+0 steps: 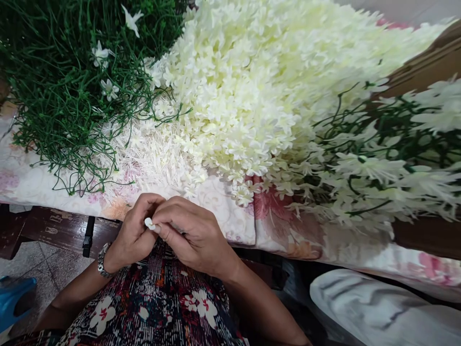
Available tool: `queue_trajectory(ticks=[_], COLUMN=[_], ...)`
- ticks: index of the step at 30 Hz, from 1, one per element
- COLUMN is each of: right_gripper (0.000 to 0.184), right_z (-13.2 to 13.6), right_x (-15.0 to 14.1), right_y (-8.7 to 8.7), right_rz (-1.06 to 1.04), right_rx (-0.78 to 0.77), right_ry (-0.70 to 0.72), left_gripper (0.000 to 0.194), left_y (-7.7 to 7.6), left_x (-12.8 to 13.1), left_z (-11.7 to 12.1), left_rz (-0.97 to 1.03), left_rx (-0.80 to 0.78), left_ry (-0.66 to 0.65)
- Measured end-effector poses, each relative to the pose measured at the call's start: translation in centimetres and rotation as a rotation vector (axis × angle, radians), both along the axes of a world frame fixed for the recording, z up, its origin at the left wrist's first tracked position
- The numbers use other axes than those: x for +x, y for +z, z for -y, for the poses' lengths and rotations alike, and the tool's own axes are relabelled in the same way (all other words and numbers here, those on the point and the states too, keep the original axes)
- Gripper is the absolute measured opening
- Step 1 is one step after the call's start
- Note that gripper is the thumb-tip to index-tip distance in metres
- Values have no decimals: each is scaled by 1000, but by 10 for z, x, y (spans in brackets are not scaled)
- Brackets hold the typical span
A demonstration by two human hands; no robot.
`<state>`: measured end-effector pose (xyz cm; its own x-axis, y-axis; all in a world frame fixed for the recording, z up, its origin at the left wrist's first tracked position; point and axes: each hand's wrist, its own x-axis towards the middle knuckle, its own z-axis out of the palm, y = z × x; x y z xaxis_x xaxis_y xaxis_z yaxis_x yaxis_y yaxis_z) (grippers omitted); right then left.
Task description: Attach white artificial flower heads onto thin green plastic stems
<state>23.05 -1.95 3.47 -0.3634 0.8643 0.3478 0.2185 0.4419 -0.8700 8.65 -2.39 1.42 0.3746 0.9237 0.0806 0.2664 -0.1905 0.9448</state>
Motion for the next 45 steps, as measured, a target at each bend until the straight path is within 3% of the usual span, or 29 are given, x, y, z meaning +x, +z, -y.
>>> queue_trajectory(ticks=[5,9,16,31,45], right_gripper=[17,17,17,18,11], right_z=[4,5,2,3,-1], right_x=[-1,0,8,6,9], right_y=[-5,-5,-3,-3,-2], right_rz=[-9,-31,-119,80,264], right_rx=[24,0,-31,132,225], right_ry=[-140,-175,-234,-216,-137], left_gripper=[14,14,17,26,25], left_y=[-3,-4,-6,-10,-6], left_x=[3,3,-3,-5,-4], left_z=[4,4,0,2,-3], left_rz=[-78,-49,43,242,141], left_rx=[242,295,154,-224,-64], left_ry=[115,171,81,13,-52])
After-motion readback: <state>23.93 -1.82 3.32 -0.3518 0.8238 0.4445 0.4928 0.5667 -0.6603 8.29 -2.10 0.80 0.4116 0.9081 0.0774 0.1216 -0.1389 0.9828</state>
